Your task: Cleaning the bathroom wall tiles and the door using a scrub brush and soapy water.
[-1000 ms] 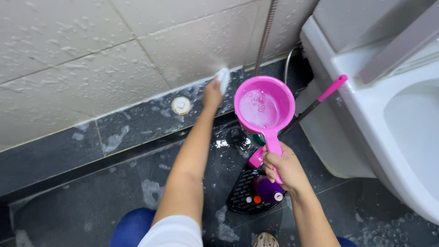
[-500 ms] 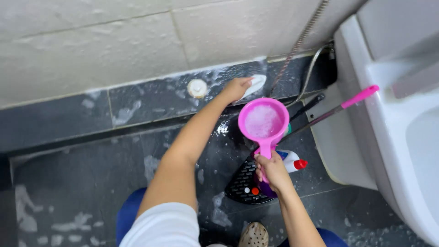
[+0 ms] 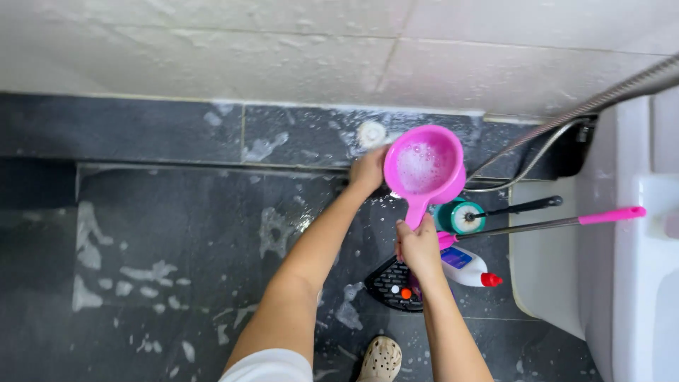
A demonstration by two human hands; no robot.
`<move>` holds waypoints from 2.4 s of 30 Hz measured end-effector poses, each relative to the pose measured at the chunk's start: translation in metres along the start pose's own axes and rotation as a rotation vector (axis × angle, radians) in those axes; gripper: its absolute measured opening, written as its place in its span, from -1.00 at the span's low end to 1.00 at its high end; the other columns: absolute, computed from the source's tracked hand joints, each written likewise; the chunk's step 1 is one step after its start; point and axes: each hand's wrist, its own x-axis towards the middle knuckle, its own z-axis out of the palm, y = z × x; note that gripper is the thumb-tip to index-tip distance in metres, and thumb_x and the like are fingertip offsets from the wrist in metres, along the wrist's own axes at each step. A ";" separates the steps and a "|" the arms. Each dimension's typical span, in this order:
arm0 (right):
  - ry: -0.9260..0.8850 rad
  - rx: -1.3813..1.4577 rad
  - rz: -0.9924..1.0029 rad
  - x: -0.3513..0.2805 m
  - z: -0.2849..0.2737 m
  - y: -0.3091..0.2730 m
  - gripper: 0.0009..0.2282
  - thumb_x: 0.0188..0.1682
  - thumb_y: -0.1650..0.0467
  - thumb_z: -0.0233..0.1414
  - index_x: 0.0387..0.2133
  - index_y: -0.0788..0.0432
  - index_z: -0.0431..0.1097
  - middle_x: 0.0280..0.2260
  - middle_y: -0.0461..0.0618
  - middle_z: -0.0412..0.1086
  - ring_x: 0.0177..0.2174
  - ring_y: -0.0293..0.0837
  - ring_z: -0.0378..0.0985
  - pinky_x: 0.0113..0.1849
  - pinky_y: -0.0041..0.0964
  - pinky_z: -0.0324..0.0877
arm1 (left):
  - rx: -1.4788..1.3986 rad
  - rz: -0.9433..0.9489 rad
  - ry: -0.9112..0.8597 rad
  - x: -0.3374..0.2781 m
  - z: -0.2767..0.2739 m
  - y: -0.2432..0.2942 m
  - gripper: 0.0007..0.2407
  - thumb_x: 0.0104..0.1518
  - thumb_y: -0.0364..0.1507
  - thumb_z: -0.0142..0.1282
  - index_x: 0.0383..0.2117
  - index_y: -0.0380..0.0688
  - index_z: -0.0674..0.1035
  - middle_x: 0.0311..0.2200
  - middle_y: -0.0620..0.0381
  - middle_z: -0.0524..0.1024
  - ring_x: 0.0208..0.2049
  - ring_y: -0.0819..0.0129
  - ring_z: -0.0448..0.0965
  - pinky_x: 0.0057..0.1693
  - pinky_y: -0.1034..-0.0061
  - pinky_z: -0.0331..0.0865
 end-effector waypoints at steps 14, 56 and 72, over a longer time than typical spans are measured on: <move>-0.086 -0.173 -0.054 -0.024 0.119 -0.037 -0.81 0.03 0.44 0.02 -0.24 0.33 0.16 -0.64 0.02 0.27 -0.77 -0.13 0.34 -0.70 -0.22 0.21 | -0.269 -0.220 0.668 0.026 -0.140 -0.179 -0.72 0.32 -0.36 0.00 0.07 -0.16 0.59 -0.09 -0.13 0.65 -0.10 0.11 0.67 0.03 0.33 0.48; -0.518 0.003 -0.051 -0.381 -0.079 -0.274 -0.95 -0.07 0.51 0.02 -0.42 0.23 0.27 -0.63 -0.07 0.25 -0.74 -0.24 0.24 -0.68 -0.30 0.18 | -0.270 -0.080 0.322 -0.362 -0.413 0.418 -0.71 0.21 -0.48 0.07 0.07 0.02 0.58 -0.25 0.10 0.70 -0.29 0.23 0.68 -0.13 0.37 0.50; -0.580 -0.054 -0.179 -0.530 0.011 -0.308 -0.93 -0.07 0.50 0.06 -0.43 0.23 0.28 -0.64 -0.08 0.27 -0.74 -0.23 0.29 -0.68 -0.30 0.24 | -0.148 0.264 0.539 -0.515 -0.544 0.444 -0.75 0.22 -0.53 0.11 0.01 -0.06 0.62 -0.23 -0.10 0.66 -0.18 0.13 0.73 -0.07 0.35 0.53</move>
